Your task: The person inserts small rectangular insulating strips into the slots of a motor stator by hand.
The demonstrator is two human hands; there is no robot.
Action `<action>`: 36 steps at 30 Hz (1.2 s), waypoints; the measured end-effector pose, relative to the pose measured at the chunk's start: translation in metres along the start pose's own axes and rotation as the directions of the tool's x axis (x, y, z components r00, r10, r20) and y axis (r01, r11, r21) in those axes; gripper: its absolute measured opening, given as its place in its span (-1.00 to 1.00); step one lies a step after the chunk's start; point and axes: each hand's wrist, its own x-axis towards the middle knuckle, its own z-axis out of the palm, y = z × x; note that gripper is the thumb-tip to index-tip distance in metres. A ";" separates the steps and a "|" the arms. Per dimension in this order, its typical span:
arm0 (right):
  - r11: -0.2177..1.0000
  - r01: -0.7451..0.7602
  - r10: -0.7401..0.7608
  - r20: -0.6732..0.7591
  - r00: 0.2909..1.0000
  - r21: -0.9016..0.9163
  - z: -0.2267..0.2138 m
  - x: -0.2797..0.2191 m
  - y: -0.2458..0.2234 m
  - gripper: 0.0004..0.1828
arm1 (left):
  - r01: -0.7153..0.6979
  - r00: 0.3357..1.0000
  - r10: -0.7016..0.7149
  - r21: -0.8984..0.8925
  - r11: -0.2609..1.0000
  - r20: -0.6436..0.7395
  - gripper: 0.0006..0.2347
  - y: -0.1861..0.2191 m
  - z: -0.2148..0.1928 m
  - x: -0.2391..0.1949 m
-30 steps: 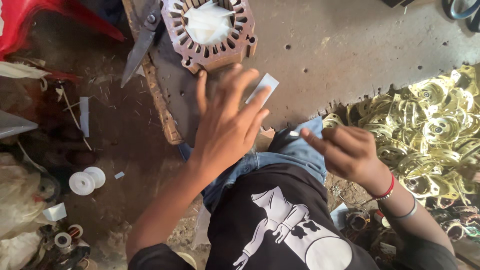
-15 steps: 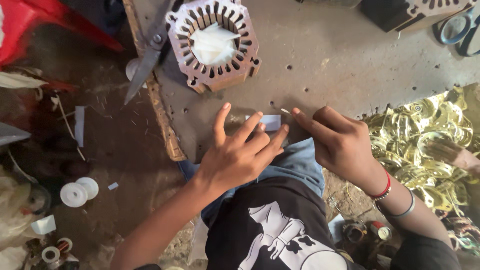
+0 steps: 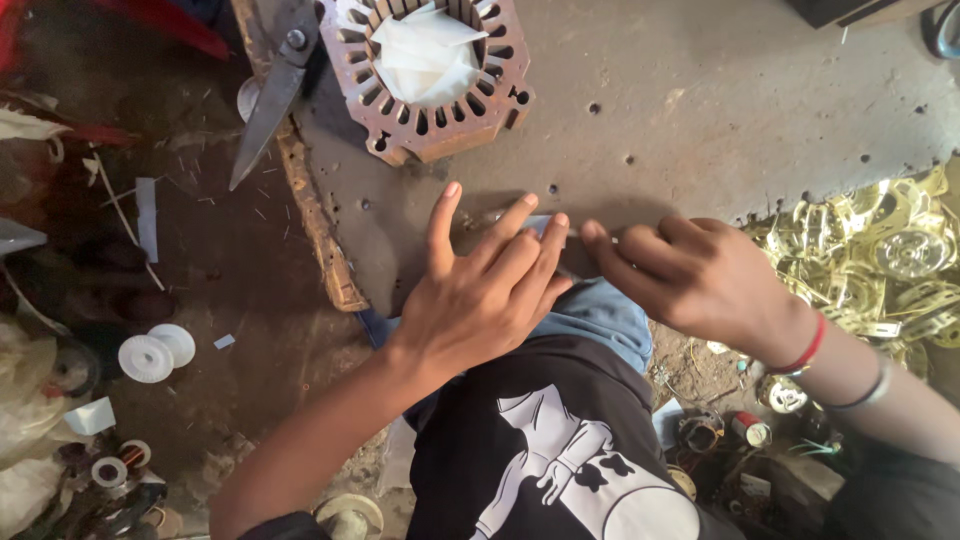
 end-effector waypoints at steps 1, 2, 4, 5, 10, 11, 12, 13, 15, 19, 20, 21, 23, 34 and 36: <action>0.998 0.044 -0.044 0.005 0.999 0.050 0.001 -0.001 0.007 -0.43 | 0.006 1.000 -0.006 0.017 1.000 -0.018 -0.62 -0.001 0.001 0.001; 0.991 0.088 -0.089 0.007 0.996 0.103 0.003 -0.002 0.014 -0.41 | 0.013 0.999 -0.012 0.034 0.999 -0.033 -0.62 -0.001 0.001 0.000; 0.966 0.110 -0.120 0.029 0.992 0.233 0.005 -0.004 0.024 -0.33 | 0.011 0.998 -0.009 0.044 0.999 -0.059 -0.62 0.000 0.001 -0.003; 0.947 0.086 -0.108 0.054 0.993 0.308 0.004 -0.006 0.030 -0.26 | 0.002 0.997 0.001 0.037 0.999 -0.071 -0.61 0.001 0.001 -0.005; 0.625 -0.110 0.405 -0.201 0.892 0.773 0.020 -0.028 0.029 -0.83 | -0.174 0.975 0.170 -0.016 0.985 -0.145 -0.84 -0.003 0.001 -0.016; 0.512 -0.121 0.539 -0.209 0.816 0.850 0.025 -0.035 0.024 -0.82 | -0.200 0.969 0.195 -0.016 0.980 -0.151 -0.86 -0.004 -0.003 -0.017; 0.445 -0.107 0.602 -0.208 0.771 0.889 0.029 -0.040 0.022 -0.81 | -0.229 0.962 0.224 -0.017 0.973 -0.156 -0.88 -0.005 -0.008 -0.016; 0.378 -0.083 0.661 -0.206 0.722 0.922 0.031 -0.043 0.019 -0.80 | -0.226 0.950 0.222 0.008 0.974 -0.222 -0.87 -0.007 -0.012 -0.011; 0.347 -0.024 0.666 -0.228 0.710 0.938 0.034 -0.043 0.018 -0.79 | -0.220 0.909 0.227 0.062 0.974 -0.349 -0.83 -0.023 -0.019 0.008; 0.245 0.058 0.723 -0.222 0.655 0.968 0.038 -0.040 0.011 -0.72 | -0.052 0.900 0.108 0.142 0.989 -0.423 -0.77 -0.080 -0.041 0.047; 0.234 0.066 0.734 -0.221 0.643 0.970 0.038 -0.041 0.010 -0.71 | -0.005 0.935 0.050 0.129 0.992 -0.351 -0.77 -0.088 -0.043 0.055; 0.224 0.074 0.745 -0.219 0.630 0.972 0.038 -0.041 0.009 -0.70 | 0.044 0.961 -0.009 0.120 0.992 -0.275 -0.76 -0.095 -0.046 0.062; 0.266 0.058 0.732 -0.241 0.638 0.962 0.038 -0.041 0.010 -0.72 | 0.087 0.983 -0.073 0.071 0.994 -0.170 -0.74 -0.101 -0.052 0.067; 0.260 0.108 0.739 -0.269 0.617 0.960 0.043 -0.042 0.011 -0.72 | 0.181 0.983 -0.186 -0.239 0.954 0.003 -0.90 -0.108 -0.071 0.081; 0.256 0.115 0.739 -0.271 0.617 0.960 0.043 -0.042 0.011 -0.72 | 0.143 0.981 -0.160 -0.156 0.977 -0.107 -0.92 -0.112 -0.062 0.085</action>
